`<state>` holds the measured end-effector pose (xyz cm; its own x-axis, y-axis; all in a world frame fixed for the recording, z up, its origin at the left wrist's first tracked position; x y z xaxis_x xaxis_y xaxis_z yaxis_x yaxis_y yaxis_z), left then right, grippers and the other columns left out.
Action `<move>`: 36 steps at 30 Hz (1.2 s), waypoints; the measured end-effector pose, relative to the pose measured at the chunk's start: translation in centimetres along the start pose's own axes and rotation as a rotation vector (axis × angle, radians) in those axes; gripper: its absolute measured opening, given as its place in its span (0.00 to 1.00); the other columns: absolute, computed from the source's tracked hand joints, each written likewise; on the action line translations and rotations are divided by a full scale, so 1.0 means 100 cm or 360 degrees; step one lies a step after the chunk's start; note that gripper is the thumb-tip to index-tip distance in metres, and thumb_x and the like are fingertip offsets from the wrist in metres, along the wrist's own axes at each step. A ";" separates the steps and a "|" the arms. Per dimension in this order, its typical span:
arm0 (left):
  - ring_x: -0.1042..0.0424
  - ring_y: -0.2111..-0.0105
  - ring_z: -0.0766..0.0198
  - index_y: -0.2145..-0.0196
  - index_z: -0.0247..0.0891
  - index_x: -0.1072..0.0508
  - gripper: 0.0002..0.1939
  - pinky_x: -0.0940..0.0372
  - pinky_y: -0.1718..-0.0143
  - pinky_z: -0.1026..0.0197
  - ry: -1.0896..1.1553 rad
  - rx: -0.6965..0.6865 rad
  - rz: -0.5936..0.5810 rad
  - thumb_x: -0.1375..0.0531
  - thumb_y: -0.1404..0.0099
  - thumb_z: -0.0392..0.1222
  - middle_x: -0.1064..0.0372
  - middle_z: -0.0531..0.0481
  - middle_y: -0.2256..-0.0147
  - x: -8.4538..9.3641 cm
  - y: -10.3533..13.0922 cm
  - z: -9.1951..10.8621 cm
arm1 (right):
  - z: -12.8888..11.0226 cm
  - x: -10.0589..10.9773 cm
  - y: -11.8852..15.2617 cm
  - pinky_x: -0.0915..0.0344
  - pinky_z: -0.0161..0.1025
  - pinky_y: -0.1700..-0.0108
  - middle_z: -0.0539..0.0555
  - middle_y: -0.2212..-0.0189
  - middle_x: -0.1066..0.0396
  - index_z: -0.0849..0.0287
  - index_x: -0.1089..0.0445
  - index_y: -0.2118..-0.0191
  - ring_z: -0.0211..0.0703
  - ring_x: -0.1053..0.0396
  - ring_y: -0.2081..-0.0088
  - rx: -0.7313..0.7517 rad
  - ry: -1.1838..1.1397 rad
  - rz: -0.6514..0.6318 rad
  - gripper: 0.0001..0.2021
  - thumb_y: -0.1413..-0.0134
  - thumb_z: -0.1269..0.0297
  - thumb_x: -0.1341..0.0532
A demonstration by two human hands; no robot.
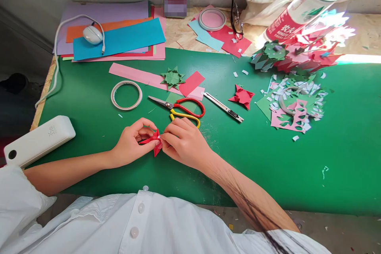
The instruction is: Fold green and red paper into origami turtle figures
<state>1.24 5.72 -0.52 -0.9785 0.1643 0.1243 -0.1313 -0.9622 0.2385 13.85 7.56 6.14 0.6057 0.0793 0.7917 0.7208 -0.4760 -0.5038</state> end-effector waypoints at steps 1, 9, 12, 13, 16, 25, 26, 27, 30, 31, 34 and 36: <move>0.23 0.72 0.73 0.60 0.42 0.31 0.11 0.29 0.68 0.73 -0.0001 -0.0002 0.0000 0.35 0.41 0.39 0.22 0.58 0.71 0.000 0.000 0.000 | 0.000 0.000 0.000 0.39 0.37 0.62 0.49 0.71 0.28 0.58 0.31 0.67 0.35 0.39 0.66 0.0006 0.0016 0.0005 0.05 0.40 0.73 0.37; 0.23 0.73 0.72 0.61 0.42 0.32 0.12 0.30 0.69 0.73 -0.0021 0.0017 0.0031 0.34 0.40 0.41 0.21 0.58 0.71 0.001 0.000 -0.003 | -0.004 0.003 0.002 0.39 0.38 0.61 0.49 0.70 0.28 0.58 0.31 0.66 0.36 0.38 0.65 0.0066 0.0238 -0.0027 0.04 0.40 0.72 0.36; 0.23 0.73 0.71 0.61 0.42 0.33 0.12 0.29 0.69 0.71 -0.0025 0.0019 0.0027 0.34 0.39 0.42 0.21 0.57 0.71 0.001 0.001 -0.003 | -0.001 0.004 0.001 0.37 0.37 0.61 0.49 0.71 0.27 0.57 0.31 0.65 0.36 0.37 0.66 0.0004 0.0128 -0.0003 0.04 0.40 0.73 0.37; 0.22 0.72 0.70 0.61 0.42 0.33 0.12 0.29 0.68 0.70 -0.0023 0.0018 0.0026 0.34 0.39 0.42 0.21 0.57 0.71 0.002 0.001 -0.003 | 0.001 0.005 0.000 0.36 0.37 0.62 0.49 0.71 0.27 0.57 0.31 0.66 0.36 0.37 0.67 -0.0015 0.0064 0.0015 0.05 0.40 0.73 0.37; 0.21 0.71 0.69 0.61 0.42 0.33 0.12 0.28 0.67 0.70 -0.0023 0.0021 0.0040 0.35 0.40 0.41 0.20 0.57 0.70 0.004 0.002 -0.002 | 0.016 0.012 0.000 0.33 0.36 0.62 0.50 0.70 0.26 0.57 0.30 0.66 0.35 0.32 0.68 -0.0096 -0.0059 0.0048 0.05 0.39 0.74 0.39; 0.18 0.66 0.70 0.60 0.42 0.31 0.12 0.25 0.60 0.72 0.0002 0.0013 0.0072 0.34 0.41 0.39 0.18 0.57 0.67 0.006 0.000 0.000 | 0.202 0.123 0.076 0.40 0.44 0.62 0.68 0.64 0.23 0.67 0.20 0.61 0.47 0.28 0.62 -0.1439 0.1093 0.0126 0.12 0.40 0.66 0.39; 0.18 0.66 0.70 0.60 0.42 0.31 0.12 0.24 0.60 0.72 0.0007 0.0019 0.0073 0.34 0.41 0.40 0.18 0.57 0.67 0.006 0.000 0.000 | 0.219 0.136 0.089 0.43 0.45 0.61 0.71 0.64 0.23 0.70 0.20 0.59 0.49 0.29 0.61 -0.1591 0.1195 0.0131 0.12 0.43 0.70 0.39; 0.18 0.66 0.70 0.61 0.42 0.31 0.12 0.25 0.60 0.72 0.0014 0.0025 0.0072 0.33 0.41 0.40 0.18 0.57 0.67 0.006 0.000 0.000 | 0.233 0.146 0.102 0.45 0.46 0.62 0.72 0.63 0.23 0.71 0.20 0.57 0.51 0.29 0.61 -0.1728 0.1285 0.0125 0.13 0.45 0.72 0.39; 0.18 0.66 0.70 0.61 0.42 0.31 0.13 0.25 0.61 0.73 0.0040 0.0051 0.0078 0.32 0.42 0.41 0.18 0.57 0.67 0.006 -0.001 -0.001 | 0.259 0.163 0.134 0.52 0.46 0.64 0.75 0.59 0.24 0.70 0.20 0.53 0.54 0.30 0.60 -0.2047 0.1468 0.0064 0.18 0.50 0.72 0.38; 0.18 0.66 0.70 0.61 0.42 0.31 0.13 0.25 0.62 0.73 0.0048 0.0060 0.0084 0.32 0.42 0.41 0.18 0.57 0.67 0.007 -0.001 -0.002 | 0.265 0.164 0.142 0.54 0.45 0.65 0.74 0.58 0.24 0.68 0.20 0.52 0.53 0.31 0.61 -0.2118 0.1492 0.0028 0.20 0.52 0.72 0.38; 0.18 0.67 0.70 0.62 0.42 0.31 0.14 0.25 0.63 0.73 0.0061 0.0083 0.0097 0.32 0.43 0.42 0.18 0.56 0.68 0.007 -0.001 -0.004 | 0.272 0.160 0.153 0.54 0.45 0.65 0.72 0.60 0.23 0.64 0.19 0.53 0.52 0.33 0.64 -0.2194 0.1499 -0.0077 0.21 0.54 0.69 0.39; 0.18 0.67 0.70 0.62 0.42 0.31 0.14 0.25 0.63 0.73 0.0054 0.0089 0.0104 0.31 0.43 0.42 0.19 0.56 0.68 0.008 0.000 -0.004 | 0.269 0.157 0.153 0.50 0.47 0.64 0.71 0.59 0.23 0.63 0.19 0.53 0.55 0.32 0.62 -0.2161 0.1503 -0.0085 0.21 0.52 0.67 0.42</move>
Point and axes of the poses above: each hand's wrist, its own y-axis away from the middle knuckle, its own x-axis out of the back of the hand, z = x × y, the point moved 8 cm from there along -y, towards the middle knuckle
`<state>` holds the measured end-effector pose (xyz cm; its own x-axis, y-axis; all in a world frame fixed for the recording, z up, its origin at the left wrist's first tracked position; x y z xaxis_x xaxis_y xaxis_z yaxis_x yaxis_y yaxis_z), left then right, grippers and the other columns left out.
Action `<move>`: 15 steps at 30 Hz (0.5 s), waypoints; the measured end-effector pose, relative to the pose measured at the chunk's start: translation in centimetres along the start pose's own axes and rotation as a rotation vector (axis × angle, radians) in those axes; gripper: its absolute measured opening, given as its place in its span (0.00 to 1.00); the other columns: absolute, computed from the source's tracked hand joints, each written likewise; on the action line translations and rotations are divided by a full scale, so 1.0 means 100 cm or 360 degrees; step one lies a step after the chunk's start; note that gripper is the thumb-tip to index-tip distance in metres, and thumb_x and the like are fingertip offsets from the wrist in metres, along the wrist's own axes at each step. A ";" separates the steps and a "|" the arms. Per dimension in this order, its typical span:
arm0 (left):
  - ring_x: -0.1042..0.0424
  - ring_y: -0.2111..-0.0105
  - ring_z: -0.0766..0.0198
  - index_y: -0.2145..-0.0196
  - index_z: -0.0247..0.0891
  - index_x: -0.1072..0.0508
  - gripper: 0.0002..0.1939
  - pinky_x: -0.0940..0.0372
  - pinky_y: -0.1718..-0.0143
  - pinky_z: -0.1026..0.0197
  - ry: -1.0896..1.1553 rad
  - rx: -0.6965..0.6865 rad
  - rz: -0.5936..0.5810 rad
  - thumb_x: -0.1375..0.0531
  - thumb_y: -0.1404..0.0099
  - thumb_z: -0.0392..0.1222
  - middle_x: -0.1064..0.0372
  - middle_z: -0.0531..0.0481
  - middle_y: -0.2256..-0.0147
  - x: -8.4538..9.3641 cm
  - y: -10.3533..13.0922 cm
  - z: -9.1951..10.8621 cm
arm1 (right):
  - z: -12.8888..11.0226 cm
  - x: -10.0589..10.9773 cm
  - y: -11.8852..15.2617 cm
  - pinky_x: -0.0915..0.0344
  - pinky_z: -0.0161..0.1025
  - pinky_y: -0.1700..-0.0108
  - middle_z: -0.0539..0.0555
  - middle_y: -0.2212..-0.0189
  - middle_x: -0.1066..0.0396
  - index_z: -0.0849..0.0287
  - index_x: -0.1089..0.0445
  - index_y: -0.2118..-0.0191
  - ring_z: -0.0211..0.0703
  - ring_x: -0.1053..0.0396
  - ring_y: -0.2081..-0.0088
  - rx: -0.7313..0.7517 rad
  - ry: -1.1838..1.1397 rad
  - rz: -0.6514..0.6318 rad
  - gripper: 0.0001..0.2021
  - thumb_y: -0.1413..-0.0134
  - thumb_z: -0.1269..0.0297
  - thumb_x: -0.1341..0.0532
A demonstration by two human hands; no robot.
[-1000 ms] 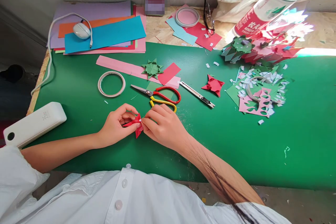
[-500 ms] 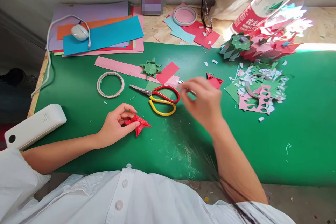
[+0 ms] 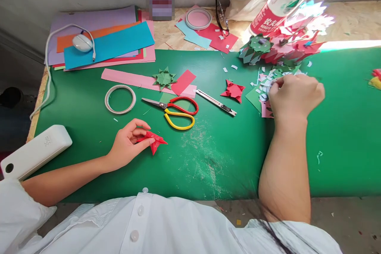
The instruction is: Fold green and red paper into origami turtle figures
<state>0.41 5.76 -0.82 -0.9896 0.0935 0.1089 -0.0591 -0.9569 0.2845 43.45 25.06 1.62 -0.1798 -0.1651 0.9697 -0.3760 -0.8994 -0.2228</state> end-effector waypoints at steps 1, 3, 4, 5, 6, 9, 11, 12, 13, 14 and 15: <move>0.18 0.67 0.70 0.62 0.42 0.30 0.14 0.26 0.63 0.73 -0.0008 -0.0002 0.0007 0.31 0.43 0.42 0.19 0.56 0.69 0.000 0.000 0.000 | -0.002 0.003 0.003 0.48 0.48 0.63 0.72 0.58 0.23 0.63 0.20 0.51 0.57 0.30 0.59 0.0018 -0.0013 0.0033 0.22 0.50 0.65 0.44; 0.19 0.67 0.70 0.62 0.42 0.30 0.13 0.26 0.63 0.73 -0.0018 -0.0005 0.0016 0.31 0.43 0.42 0.20 0.56 0.69 0.001 0.001 0.001 | -0.006 0.012 0.011 0.43 0.51 0.58 0.70 0.53 0.25 0.62 0.23 0.47 0.62 0.30 0.53 0.0062 -0.0057 0.0108 0.24 0.47 0.63 0.46; 0.19 0.67 0.70 0.62 0.42 0.30 0.13 0.26 0.63 0.72 -0.0018 -0.0005 0.0021 0.31 0.43 0.42 0.20 0.56 0.69 0.001 0.001 0.001 | -0.011 0.018 0.015 0.41 0.52 0.55 0.70 0.51 0.25 0.62 0.24 0.46 0.62 0.30 0.50 0.0136 -0.0112 0.0137 0.25 0.46 0.61 0.47; 0.19 0.67 0.70 0.62 0.41 0.30 0.13 0.26 0.63 0.72 -0.0018 -0.0002 0.0023 0.32 0.43 0.43 0.21 0.56 0.69 0.001 0.001 0.001 | -0.018 0.023 0.021 0.39 0.53 0.51 0.68 0.51 0.26 0.61 0.25 0.45 0.61 0.31 0.48 0.0265 -0.0196 0.0142 0.26 0.45 0.59 0.47; 0.20 0.67 0.70 0.62 0.41 0.30 0.13 0.26 0.64 0.72 -0.0016 0.0003 0.0023 0.32 0.43 0.43 0.21 0.56 0.69 0.001 0.001 0.001 | -0.028 0.027 0.027 0.39 0.52 0.47 0.66 0.51 0.26 0.60 0.25 0.45 0.59 0.31 0.47 0.0431 -0.0293 0.0125 0.26 0.45 0.57 0.47; 0.20 0.67 0.70 0.62 0.41 0.30 0.13 0.26 0.64 0.71 -0.0016 0.0018 0.0028 0.32 0.43 0.43 0.22 0.55 0.70 0.001 0.000 0.001 | -0.057 0.037 0.051 0.38 0.49 0.41 0.63 0.51 0.26 0.58 0.25 0.48 0.55 0.32 0.46 0.0998 -0.0606 -0.0022 0.26 0.45 0.47 0.45; 0.21 0.67 0.70 0.62 0.41 0.30 0.13 0.26 0.64 0.71 -0.0014 0.0022 0.0031 0.32 0.43 0.43 0.22 0.55 0.69 0.002 0.000 0.001 | -0.067 0.038 0.062 0.39 0.50 0.40 0.63 0.49 0.28 0.58 0.26 0.47 0.56 0.33 0.45 0.1181 -0.0661 -0.0100 0.28 0.44 0.43 0.44; 0.21 0.67 0.70 0.62 0.41 0.29 0.13 0.26 0.64 0.71 -0.0012 0.0022 0.0032 0.32 0.43 0.43 0.23 0.55 0.69 0.002 0.000 0.001 | -0.069 0.037 0.065 0.40 0.52 0.39 0.64 0.49 0.29 0.59 0.27 0.47 0.57 0.34 0.45 0.1228 -0.0658 -0.0119 0.29 0.43 0.42 0.44; 0.21 0.67 0.70 0.62 0.41 0.29 0.13 0.26 0.64 0.71 -0.0013 0.0022 0.0032 0.32 0.43 0.43 0.23 0.55 0.69 0.002 0.000 0.002 | -0.071 0.035 0.066 0.41 0.53 0.39 0.65 0.49 0.30 0.60 0.27 0.46 0.58 0.35 0.44 0.1248 -0.0639 -0.0133 0.29 0.43 0.43 0.44; 0.21 0.67 0.70 0.62 0.40 0.29 0.13 0.27 0.64 0.71 -0.0013 0.0022 0.0033 0.32 0.43 0.43 0.23 0.55 0.69 0.002 0.000 0.002 | -0.072 0.033 0.066 0.41 0.53 0.38 0.65 0.49 0.30 0.60 0.28 0.47 0.58 0.35 0.44 0.1245 -0.0607 -0.0146 0.28 0.42 0.44 0.43; 0.22 0.67 0.69 0.63 0.40 0.30 0.12 0.27 0.65 0.71 -0.0011 0.0020 0.0033 0.32 0.43 0.42 0.23 0.55 0.69 0.002 0.000 0.002 | -0.072 0.030 0.065 0.42 0.53 0.39 0.65 0.50 0.30 0.60 0.28 0.47 0.57 0.35 0.45 0.1237 -0.0580 -0.0161 0.26 0.42 0.45 0.42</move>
Point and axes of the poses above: each hand's wrist, its own y-axis away from the middle knuckle, its own x-axis out of the back of the hand, z = x × y, the point moved 8 cm from there along -y, towards the middle knuckle
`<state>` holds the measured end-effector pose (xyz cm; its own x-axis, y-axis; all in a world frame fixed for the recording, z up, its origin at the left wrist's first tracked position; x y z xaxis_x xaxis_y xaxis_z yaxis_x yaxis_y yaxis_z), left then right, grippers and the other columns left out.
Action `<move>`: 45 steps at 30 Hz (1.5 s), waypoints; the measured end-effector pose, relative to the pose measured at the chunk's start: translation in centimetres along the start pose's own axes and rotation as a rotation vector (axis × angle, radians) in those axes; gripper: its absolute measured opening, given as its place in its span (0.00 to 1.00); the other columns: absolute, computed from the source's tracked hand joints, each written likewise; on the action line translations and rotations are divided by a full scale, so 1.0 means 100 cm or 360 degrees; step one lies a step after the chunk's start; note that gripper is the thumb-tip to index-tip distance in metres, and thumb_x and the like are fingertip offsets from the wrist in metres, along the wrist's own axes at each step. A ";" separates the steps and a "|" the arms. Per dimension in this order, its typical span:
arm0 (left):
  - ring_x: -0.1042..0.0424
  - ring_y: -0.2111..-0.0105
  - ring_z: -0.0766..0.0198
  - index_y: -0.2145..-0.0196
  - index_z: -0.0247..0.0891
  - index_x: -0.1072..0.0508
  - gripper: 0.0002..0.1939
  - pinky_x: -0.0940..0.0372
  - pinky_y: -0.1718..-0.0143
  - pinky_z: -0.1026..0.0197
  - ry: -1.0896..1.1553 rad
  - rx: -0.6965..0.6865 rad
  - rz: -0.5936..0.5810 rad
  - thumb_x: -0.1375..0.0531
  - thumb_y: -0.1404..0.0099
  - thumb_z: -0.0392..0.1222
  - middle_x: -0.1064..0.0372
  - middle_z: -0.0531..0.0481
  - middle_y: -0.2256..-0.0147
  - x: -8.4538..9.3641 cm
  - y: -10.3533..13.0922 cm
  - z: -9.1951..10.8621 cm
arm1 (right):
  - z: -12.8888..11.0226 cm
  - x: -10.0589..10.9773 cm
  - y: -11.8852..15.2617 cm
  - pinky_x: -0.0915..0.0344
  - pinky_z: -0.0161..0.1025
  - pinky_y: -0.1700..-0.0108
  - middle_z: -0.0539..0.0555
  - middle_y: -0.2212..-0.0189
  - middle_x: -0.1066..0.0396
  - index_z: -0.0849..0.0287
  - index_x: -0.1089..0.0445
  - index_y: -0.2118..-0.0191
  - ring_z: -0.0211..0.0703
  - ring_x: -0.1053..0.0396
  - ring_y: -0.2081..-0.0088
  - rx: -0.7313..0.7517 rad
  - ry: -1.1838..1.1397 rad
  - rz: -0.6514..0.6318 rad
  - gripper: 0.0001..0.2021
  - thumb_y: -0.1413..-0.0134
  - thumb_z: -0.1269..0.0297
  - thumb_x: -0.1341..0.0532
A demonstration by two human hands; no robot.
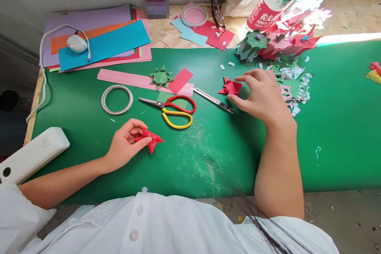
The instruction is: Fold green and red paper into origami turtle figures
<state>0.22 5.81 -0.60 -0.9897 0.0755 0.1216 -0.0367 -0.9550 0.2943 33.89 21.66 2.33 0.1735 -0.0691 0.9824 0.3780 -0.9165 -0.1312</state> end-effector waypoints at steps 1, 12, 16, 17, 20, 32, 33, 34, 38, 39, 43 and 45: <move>0.22 0.67 0.69 0.63 0.40 0.30 0.12 0.27 0.65 0.71 0.0005 -0.0004 -0.0002 0.32 0.42 0.42 0.23 0.55 0.70 0.000 0.000 0.000 | 0.001 -0.003 -0.001 0.42 0.52 0.39 0.65 0.51 0.30 0.60 0.27 0.48 0.56 0.35 0.45 -0.0010 0.0010 -0.0019 0.24 0.42 0.47 0.41; 0.20 0.66 0.65 0.61 0.41 0.33 0.15 0.26 0.65 0.67 0.0221 -0.0139 0.0105 0.31 0.39 0.45 0.23 0.53 0.69 0.006 0.002 0.003 | -0.033 0.026 -0.001 0.38 0.44 0.49 0.64 0.58 0.27 0.59 0.30 0.56 0.48 0.33 0.54 0.0197 -0.0145 0.0370 0.20 0.44 0.47 0.37; 0.23 0.66 0.69 0.57 0.43 0.33 0.18 0.25 0.59 0.63 0.0198 -0.0558 0.0525 0.30 0.38 0.47 0.29 0.57 0.68 0.032 0.004 0.015 | -0.113 0.038 0.011 0.37 0.44 0.54 0.61 0.60 0.27 0.59 0.32 0.55 0.48 0.32 0.57 0.0634 -0.0288 0.0521 0.19 0.43 0.49 0.36; 0.24 0.66 0.70 0.57 0.43 0.32 0.17 0.25 0.58 0.63 0.0173 -0.0663 0.0622 0.30 0.38 0.46 0.30 0.57 0.67 0.039 0.006 0.019 | -0.134 0.038 0.016 0.38 0.45 0.55 0.61 0.59 0.27 0.59 0.32 0.55 0.48 0.32 0.58 0.0706 -0.0304 0.0527 0.19 0.43 0.49 0.36; 0.25 0.67 0.72 0.57 0.43 0.31 0.13 0.27 0.60 0.65 0.0055 -0.1020 0.0731 0.32 0.35 0.41 0.31 0.57 0.66 0.047 0.010 0.036 | -0.196 0.026 0.033 0.38 0.45 0.55 0.60 0.58 0.27 0.60 0.32 0.55 0.50 0.32 0.56 0.0886 -0.0350 0.0427 0.18 0.44 0.52 0.36; 0.31 0.67 0.64 0.61 0.49 0.31 0.12 0.33 0.69 0.65 -0.0627 -0.1608 0.0464 0.34 0.36 0.33 0.23 0.58 0.74 0.032 0.028 0.070 | -0.245 -0.018 0.055 0.40 0.47 0.50 0.62 0.51 0.29 0.60 0.31 0.50 0.53 0.35 0.50 0.0896 -0.0399 0.0137 0.21 0.37 0.48 0.40; 0.30 0.66 0.64 0.62 0.49 0.30 0.12 0.33 0.69 0.65 -0.0689 -0.1641 0.0436 0.34 0.36 0.33 0.23 0.59 0.74 0.031 0.029 0.069 | -0.243 -0.018 0.055 0.41 0.48 0.50 0.63 0.50 0.30 0.61 0.31 0.48 0.54 0.36 0.49 0.0898 -0.0411 0.0133 0.22 0.37 0.47 0.41; 0.30 0.67 0.64 0.64 0.49 0.29 0.11 0.32 0.69 0.64 -0.0737 -0.1660 0.0393 0.33 0.36 0.34 0.23 0.59 0.75 0.031 0.029 0.068 | -0.242 -0.016 0.055 0.41 0.49 0.49 0.64 0.49 0.30 0.62 0.32 0.47 0.56 0.36 0.48 0.0905 -0.0430 0.0135 0.24 0.38 0.48 0.41; 0.31 0.72 0.64 0.73 0.49 0.31 0.15 0.31 0.70 0.61 -0.0706 -0.1444 0.0145 0.27 0.42 0.51 0.25 0.60 0.77 0.035 0.017 0.043 | -0.233 0.001 0.055 0.40 0.50 0.51 0.63 0.51 0.30 0.62 0.33 0.47 0.54 0.33 0.50 0.0910 -0.0681 0.0225 0.18 0.40 0.60 0.44; 0.31 0.73 0.64 0.74 0.50 0.30 0.16 0.32 0.71 0.61 -0.0718 -0.1419 0.0047 0.26 0.44 0.52 0.25 0.61 0.78 0.033 0.016 0.036 | -0.230 0.007 0.055 0.40 0.48 0.53 0.61 0.54 0.29 0.61 0.32 0.50 0.51 0.32 0.53 0.0890 -0.0798 0.0245 0.15 0.40 0.63 0.45; 0.36 0.79 0.67 0.73 0.54 0.28 0.11 0.39 0.76 0.60 -0.0632 -0.1670 -0.0106 0.27 0.43 0.47 0.25 0.67 0.79 0.028 0.026 0.028 | -0.226 0.010 0.053 0.41 0.37 0.65 0.51 0.72 0.31 0.58 0.32 0.66 0.36 0.37 0.69 0.0668 -0.1503 -0.0159 0.10 0.33 0.66 0.48; 0.35 0.78 0.66 0.73 0.56 0.26 0.10 0.39 0.76 0.58 -0.0692 -0.1613 -0.0160 0.28 0.43 0.49 0.24 0.67 0.78 0.023 0.025 0.021 | -0.231 -0.004 0.058 0.45 0.35 0.71 0.49 0.77 0.35 0.59 0.34 0.71 0.33 0.41 0.74 0.0434 -0.1882 -0.0616 0.16 0.31 0.61 0.48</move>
Point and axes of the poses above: each hand's wrist, its own y-axis away from the middle knuckle, its own x-axis out of the back of the hand, z = x × y, the point moved 8 cm from there along -y, towards the middle knuckle
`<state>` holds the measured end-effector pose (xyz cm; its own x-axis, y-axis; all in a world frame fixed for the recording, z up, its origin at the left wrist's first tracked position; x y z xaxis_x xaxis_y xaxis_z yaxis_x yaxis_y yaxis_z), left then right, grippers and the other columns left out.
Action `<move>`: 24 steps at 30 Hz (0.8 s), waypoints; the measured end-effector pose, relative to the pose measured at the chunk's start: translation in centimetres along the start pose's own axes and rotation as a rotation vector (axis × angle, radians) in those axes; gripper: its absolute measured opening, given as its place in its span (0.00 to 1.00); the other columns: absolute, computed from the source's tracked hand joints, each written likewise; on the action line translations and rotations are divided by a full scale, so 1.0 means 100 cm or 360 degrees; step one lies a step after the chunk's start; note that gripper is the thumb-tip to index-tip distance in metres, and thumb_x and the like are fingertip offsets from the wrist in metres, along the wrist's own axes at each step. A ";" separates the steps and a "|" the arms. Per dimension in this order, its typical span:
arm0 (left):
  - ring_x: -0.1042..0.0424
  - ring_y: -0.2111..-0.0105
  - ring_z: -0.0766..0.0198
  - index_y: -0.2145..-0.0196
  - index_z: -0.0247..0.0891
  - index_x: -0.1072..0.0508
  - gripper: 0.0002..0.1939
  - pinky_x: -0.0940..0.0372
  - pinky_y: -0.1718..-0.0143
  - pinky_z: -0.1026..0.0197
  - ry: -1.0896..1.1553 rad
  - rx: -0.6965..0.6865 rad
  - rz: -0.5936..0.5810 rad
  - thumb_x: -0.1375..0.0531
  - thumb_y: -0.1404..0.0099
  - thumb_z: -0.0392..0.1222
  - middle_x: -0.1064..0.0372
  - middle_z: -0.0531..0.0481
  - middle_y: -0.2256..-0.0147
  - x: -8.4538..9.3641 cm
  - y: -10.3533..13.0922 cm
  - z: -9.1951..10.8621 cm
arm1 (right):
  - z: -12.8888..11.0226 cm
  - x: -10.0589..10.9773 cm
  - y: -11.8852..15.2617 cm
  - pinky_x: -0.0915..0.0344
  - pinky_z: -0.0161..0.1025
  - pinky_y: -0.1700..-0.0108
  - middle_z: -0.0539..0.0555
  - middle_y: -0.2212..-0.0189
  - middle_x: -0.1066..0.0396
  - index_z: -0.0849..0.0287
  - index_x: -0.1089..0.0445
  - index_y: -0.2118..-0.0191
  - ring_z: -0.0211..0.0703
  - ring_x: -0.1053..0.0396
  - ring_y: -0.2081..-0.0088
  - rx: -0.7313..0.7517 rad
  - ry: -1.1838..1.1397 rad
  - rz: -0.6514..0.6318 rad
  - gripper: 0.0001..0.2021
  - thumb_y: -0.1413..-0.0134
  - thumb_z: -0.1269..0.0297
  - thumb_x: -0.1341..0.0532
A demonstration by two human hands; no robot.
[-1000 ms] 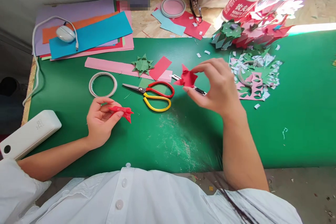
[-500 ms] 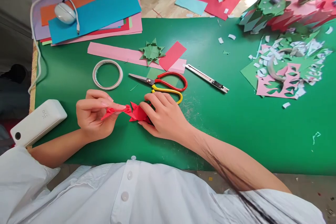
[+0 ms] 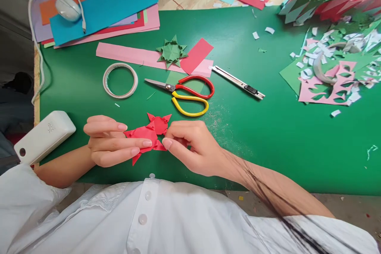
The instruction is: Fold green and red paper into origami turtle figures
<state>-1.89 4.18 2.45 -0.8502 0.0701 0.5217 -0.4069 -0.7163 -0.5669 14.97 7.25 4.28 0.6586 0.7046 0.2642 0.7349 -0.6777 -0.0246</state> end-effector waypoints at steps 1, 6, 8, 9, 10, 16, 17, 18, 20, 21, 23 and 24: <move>0.34 0.77 0.64 0.74 0.57 0.26 0.09 0.38 0.76 0.58 -0.0025 0.0103 -0.0098 0.29 0.43 0.52 0.24 0.66 0.78 -0.007 0.002 -0.005 | 0.005 -0.007 0.001 0.46 0.34 0.73 0.48 0.79 0.37 0.59 0.35 0.73 0.32 0.43 0.75 -0.0171 -0.0227 -0.0079 0.18 0.31 0.57 0.47; 0.33 0.76 0.60 0.77 0.57 0.27 0.12 0.39 0.76 0.55 -0.0114 0.0468 -0.0459 0.30 0.48 0.59 0.24 0.64 0.78 -0.029 0.011 -0.019 | 0.019 -0.024 0.008 0.48 0.30 0.76 0.46 0.78 0.40 0.60 0.35 0.71 0.29 0.45 0.76 -0.0606 -0.0896 -0.0153 0.20 0.37 0.49 0.39; 0.33 0.76 0.61 0.76 0.57 0.27 0.11 0.40 0.74 0.56 -0.0107 0.0302 -0.0273 0.29 0.47 0.57 0.23 0.65 0.76 -0.019 0.007 -0.013 | 0.023 -0.020 0.009 0.49 0.30 0.77 0.46 0.79 0.42 0.60 0.36 0.71 0.29 0.46 0.77 -0.0624 -0.0841 -0.0104 0.20 0.37 0.49 0.39; 0.32 0.75 0.62 0.74 0.56 0.27 0.11 0.40 0.73 0.56 -0.0115 0.0166 -0.0136 0.28 0.46 0.56 0.23 0.65 0.75 -0.011 0.004 -0.009 | 0.024 -0.017 0.009 0.49 0.30 0.77 0.46 0.79 0.43 0.60 0.36 0.71 0.29 0.47 0.77 -0.0589 -0.0747 -0.0073 0.19 0.36 0.50 0.40; 0.31 0.74 0.63 0.73 0.56 0.28 0.12 0.40 0.72 0.57 -0.0136 0.0040 0.0010 0.27 0.46 0.54 0.23 0.65 0.75 -0.001 0.003 -0.007 | 0.023 -0.012 0.008 0.49 0.30 0.77 0.46 0.79 0.42 0.60 0.36 0.71 0.29 0.47 0.78 -0.0501 -0.0616 -0.0038 0.18 0.34 0.52 0.41; 0.30 0.75 0.64 0.70 0.51 0.30 0.24 0.37 0.71 0.59 -0.0128 0.0014 0.0095 0.24 0.56 0.63 0.30 0.61 0.79 0.026 -0.010 -0.023 | -0.007 -0.011 0.016 0.46 0.31 0.72 0.48 0.74 0.35 0.58 0.35 0.64 0.31 0.42 0.74 0.0489 0.0392 0.0020 0.06 0.34 0.73 0.46; 0.29 0.75 0.64 0.70 0.51 0.29 0.24 0.36 0.71 0.59 -0.0060 -0.0036 0.0075 0.24 0.56 0.63 0.28 0.61 0.78 0.028 -0.013 -0.018 | -0.010 -0.015 0.019 0.47 0.32 0.73 0.48 0.74 0.34 0.58 0.36 0.63 0.31 0.43 0.74 0.0590 0.0519 0.0004 0.06 0.34 0.74 0.46; 0.27 0.73 0.63 0.70 0.51 0.29 0.24 0.35 0.71 0.59 0.0035 -0.0069 0.0042 0.25 0.56 0.64 0.25 0.59 0.76 0.030 -0.016 -0.012 | -0.012 -0.019 0.020 0.49 0.33 0.73 0.48 0.74 0.35 0.58 0.36 0.63 0.32 0.44 0.75 0.0666 0.0617 -0.0001 0.06 0.34 0.74 0.46; 0.22 0.69 0.60 0.71 0.50 0.27 0.22 0.31 0.67 0.56 0.0199 0.0116 -0.0208 0.25 0.55 0.61 0.20 0.55 0.70 0.021 -0.020 -0.013 | -0.013 -0.023 0.021 0.50 0.35 0.74 0.47 0.76 0.36 0.58 0.36 0.64 0.33 0.45 0.76 0.0743 0.0722 0.0008 0.06 0.34 0.73 0.46; 0.22 0.70 0.60 0.72 0.49 0.26 0.19 0.30 0.67 0.56 0.0275 0.0284 -0.0327 0.25 0.54 0.59 0.20 0.54 0.70 0.016 -0.020 -0.017 | -0.013 -0.023 0.021 0.50 0.35 0.75 0.47 0.76 0.36 0.58 0.36 0.64 0.34 0.45 0.76 0.0749 0.0729 0.0014 0.07 0.34 0.73 0.46; 0.22 0.72 0.58 0.71 0.49 0.25 0.14 0.30 0.69 0.55 0.0307 0.0371 -0.0481 0.29 0.50 0.56 0.20 0.53 0.71 0.010 -0.019 -0.015 | -0.012 -0.021 0.020 0.49 0.36 0.74 0.47 0.76 0.35 0.58 0.35 0.64 0.33 0.43 0.75 0.0712 0.0690 0.0029 0.07 0.33 0.73 0.45; 0.22 0.73 0.59 0.69 0.49 0.24 0.10 0.30 0.71 0.56 0.0317 0.0301 -0.0502 0.32 0.47 0.53 0.20 0.53 0.71 0.009 -0.020 -0.010 | -0.011 -0.020 0.019 0.49 0.36 0.74 0.47 0.76 0.34 0.58 0.35 0.64 0.33 0.41 0.75 0.0684 0.0665 0.0029 0.06 0.33 0.72 0.45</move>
<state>-2.16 6.34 3.45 -0.7491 0.4264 0.5071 -0.6052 -0.7517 -0.2620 14.92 4.32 4.78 0.6166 0.4921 0.6145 0.7808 -0.4819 -0.3976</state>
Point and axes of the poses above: each hand's wrist, its own y-axis away from the middle knuckle, its own x-axis out of the back of the hand, z = x × y, the point moved 8 cm from there along -y, towards the middle knuckle
